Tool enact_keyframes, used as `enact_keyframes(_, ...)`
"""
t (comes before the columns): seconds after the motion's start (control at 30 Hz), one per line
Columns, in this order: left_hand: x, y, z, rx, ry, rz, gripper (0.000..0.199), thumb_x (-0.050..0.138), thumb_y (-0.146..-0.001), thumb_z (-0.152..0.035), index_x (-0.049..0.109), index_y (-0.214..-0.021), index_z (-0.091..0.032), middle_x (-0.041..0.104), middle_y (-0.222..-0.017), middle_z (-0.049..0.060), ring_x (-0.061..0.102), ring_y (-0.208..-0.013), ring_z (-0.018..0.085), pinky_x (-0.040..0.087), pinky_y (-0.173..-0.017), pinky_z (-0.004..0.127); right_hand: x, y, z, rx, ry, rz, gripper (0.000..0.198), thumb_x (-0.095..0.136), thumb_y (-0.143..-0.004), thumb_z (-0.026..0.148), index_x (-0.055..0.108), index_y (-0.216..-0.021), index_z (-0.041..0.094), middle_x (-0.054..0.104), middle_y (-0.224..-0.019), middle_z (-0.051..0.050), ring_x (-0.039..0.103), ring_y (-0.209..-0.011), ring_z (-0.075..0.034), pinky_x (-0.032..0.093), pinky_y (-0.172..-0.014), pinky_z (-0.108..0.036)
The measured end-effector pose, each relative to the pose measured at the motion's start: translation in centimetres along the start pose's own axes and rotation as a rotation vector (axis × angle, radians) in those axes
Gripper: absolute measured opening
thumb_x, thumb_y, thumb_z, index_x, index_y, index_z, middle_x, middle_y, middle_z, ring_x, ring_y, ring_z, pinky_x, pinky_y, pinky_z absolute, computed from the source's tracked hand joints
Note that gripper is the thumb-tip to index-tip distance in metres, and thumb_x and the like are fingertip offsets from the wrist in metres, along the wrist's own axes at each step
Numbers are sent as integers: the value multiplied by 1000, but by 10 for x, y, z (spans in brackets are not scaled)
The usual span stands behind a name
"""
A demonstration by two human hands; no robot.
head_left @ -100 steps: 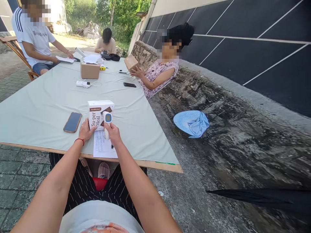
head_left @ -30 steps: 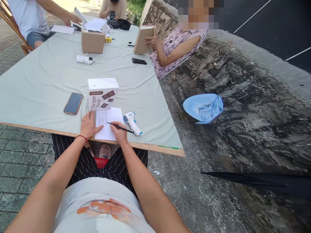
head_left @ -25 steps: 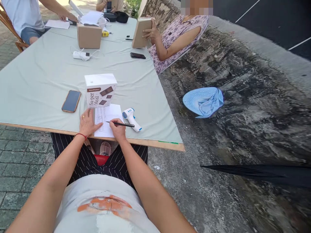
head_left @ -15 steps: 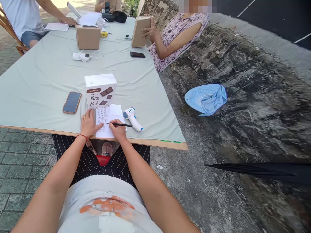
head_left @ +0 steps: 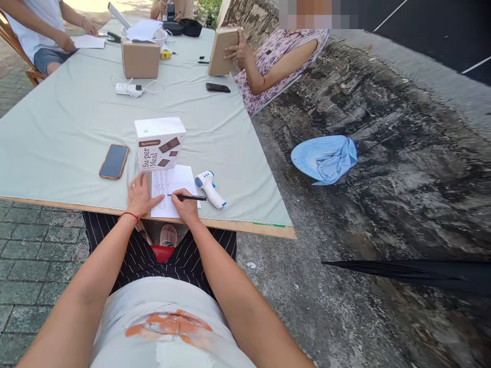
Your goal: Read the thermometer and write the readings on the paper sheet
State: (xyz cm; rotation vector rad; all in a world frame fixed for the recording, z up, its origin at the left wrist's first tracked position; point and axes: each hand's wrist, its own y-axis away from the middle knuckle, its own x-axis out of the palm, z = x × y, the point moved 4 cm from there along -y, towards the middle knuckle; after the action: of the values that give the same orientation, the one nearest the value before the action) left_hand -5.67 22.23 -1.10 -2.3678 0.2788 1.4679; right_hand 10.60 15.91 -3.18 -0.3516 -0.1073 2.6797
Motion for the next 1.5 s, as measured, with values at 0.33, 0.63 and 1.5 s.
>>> enact_keyframes(0.33,-2,1,-3,-18,-63,-2,90,71,-73,-54,35,-144,-12,38,-151,22,35,-142,36,27,-117,51,1,-1,0,-8,-6,5,16,53,-68,38,57,-66,23,60,-64,1,52,-65,-17,45,-68,-32)
enact_keyframes(0.63,-3,0,-2,-11,-37,-4,90,72,-72,-53,35,-143,-12,39,-150,23,35,-141,37,28,-117,52,1,-1,0,-19,-16,-10,16,52,-67,38,57,-65,23,59,-61,1,51,-63,-16,45,-67,-32)
enact_keyframes(1.5,-4,1,-4,-25,-53,0,90,73,-72,-52,36,-143,-12,40,-150,21,37,-140,36,29,-116,50,-1,-1,0,7,1,-6,14,52,-68,36,56,-65,23,59,-63,2,52,-64,-16,46,-69,-32)
